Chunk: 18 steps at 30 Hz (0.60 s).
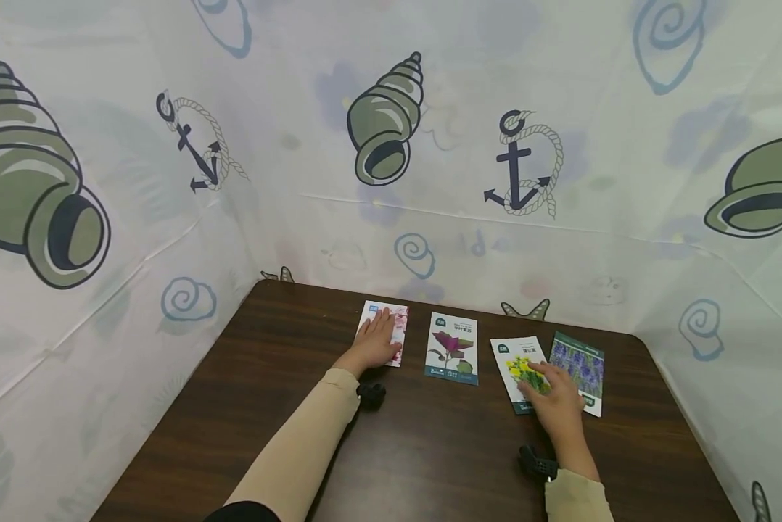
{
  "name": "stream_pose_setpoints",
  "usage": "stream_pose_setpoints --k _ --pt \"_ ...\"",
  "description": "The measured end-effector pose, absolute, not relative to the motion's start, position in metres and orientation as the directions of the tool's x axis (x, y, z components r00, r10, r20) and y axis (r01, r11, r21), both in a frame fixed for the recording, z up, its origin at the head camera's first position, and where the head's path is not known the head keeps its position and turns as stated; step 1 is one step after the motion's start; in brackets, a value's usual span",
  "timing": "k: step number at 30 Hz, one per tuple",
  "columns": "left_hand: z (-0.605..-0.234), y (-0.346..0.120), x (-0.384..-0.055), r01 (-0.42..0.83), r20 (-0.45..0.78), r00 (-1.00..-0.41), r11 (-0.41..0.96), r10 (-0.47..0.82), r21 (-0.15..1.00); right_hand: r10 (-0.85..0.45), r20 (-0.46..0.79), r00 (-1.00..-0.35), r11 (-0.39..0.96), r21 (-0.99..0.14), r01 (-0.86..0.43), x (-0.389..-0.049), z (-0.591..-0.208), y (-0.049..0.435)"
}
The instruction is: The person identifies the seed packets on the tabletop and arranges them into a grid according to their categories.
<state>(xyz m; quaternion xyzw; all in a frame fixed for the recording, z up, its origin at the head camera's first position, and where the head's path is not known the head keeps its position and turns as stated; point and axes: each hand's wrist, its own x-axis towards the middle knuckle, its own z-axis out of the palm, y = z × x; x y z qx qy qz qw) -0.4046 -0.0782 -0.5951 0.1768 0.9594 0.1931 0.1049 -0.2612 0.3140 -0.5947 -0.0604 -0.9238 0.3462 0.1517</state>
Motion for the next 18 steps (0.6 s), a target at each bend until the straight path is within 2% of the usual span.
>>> stream_pose_setpoints --k 9,18 --pt "-0.5964 -0.0764 -0.4076 0.294 -0.135 -0.917 0.864 0.376 0.410 0.238 0.313 -0.920 0.769 -0.639 -0.019 -0.2610 -0.5933 0.3131" --pt "-0.5934 -0.0772 -0.4042 0.287 -0.142 -0.918 0.869 0.369 0.402 0.186 0.251 -0.950 0.812 -0.583 0.004 -0.2627 -0.5979 0.3144"
